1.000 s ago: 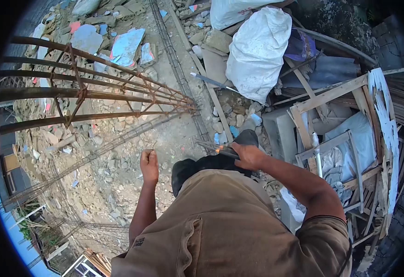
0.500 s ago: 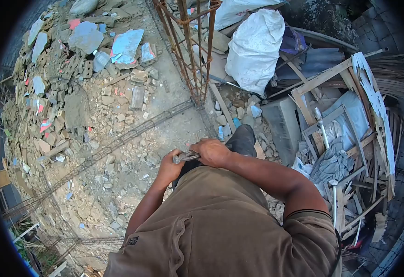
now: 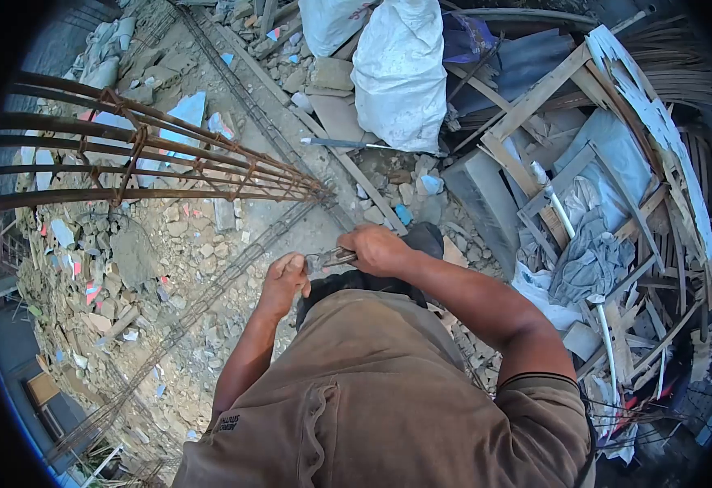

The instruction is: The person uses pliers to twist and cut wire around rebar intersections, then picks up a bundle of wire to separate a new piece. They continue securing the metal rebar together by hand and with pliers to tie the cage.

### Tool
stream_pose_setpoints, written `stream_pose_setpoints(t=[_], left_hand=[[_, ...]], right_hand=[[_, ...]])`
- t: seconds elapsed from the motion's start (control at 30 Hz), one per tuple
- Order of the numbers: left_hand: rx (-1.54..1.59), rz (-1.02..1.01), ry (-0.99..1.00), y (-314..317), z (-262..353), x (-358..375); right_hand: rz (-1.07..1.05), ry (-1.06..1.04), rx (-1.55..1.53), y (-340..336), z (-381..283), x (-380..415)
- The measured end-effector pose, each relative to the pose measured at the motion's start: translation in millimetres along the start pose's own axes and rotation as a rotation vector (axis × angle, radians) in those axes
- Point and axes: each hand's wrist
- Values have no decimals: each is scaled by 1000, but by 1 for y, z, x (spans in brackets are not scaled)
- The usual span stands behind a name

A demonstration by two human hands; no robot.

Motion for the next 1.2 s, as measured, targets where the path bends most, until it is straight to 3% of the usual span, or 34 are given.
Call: stream_pose_setpoints(t=[0.07,0.13,0.17,0.2,0.27,0.3,0.4,0.47,0.53,0.57,0.6,0.67,0.73,0.8,0.87,0.93,0.97,1.03,1.13,1.17,1.2], left_hand=[[-43,73,3,11,-16,-39],[-508,28,6,27,-27,-65],[-631,-48,-102,33,-31,-73],[-639,-51,-125,43,-22,-82],[-617,-101,31,66,-3,-98],[-594,-102,-145,77,6,-110],[-540,14,-245,97,-3,-148],[-539,47,-265,90,-37,-169],[-185,278,-429,78,-77,-203],[5,292,-508,70,-101,-220],[6,295,-518,69,-126,-240],[492,403,-539,68,-183,-278],[587,411,-560,71,-240,-308],[716,429,-541,83,-293,-338],[811,402,-568,97,-332,-364],[757,442,-674,114,-353,-391],[656,406,-642,120,-368,-403],[476,371,-656,135,-402,-417],[202,287,-672,142,-433,-433],[24,230,-681,142,-440,-438],[-151,170,-681,140,-441,-447]], right_hand=[[-79,22,-214,-11,9,18],[-28,88,-249,-40,31,23],[-35,88,-269,-52,51,24],[-54,188,-277,-61,76,26],[-91,291,-308,-72,118,28],[-106,349,-432,-74,135,29],[-170,484,-588,-83,186,14],[24,615,-489,-71,227,3],[15,707,-454,-37,294,-15],[42,796,-403,-14,327,-23],[73,881,-346,4,363,-34],[32,958,-379,38,438,-59],[226,918,-257,82,498,-75],[197,1001,-257,122,532,-89],[374,643,195,155,513,-108],[275,670,-669,194,494,-121],[254,672,-679,210,495,-126],[47,853,-1110,234,506,-132],[-42,916,-1035,245,544,-130],[42,944,-1276,260,562,-122],[40,949,-1280,261,580,-119]])
Point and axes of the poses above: each hand's wrist, its own x-axis away from the middle knuckle, its own y-axis out of the palm, z = x × y, and after that the axes turned 10 degrees about -x, right-handed
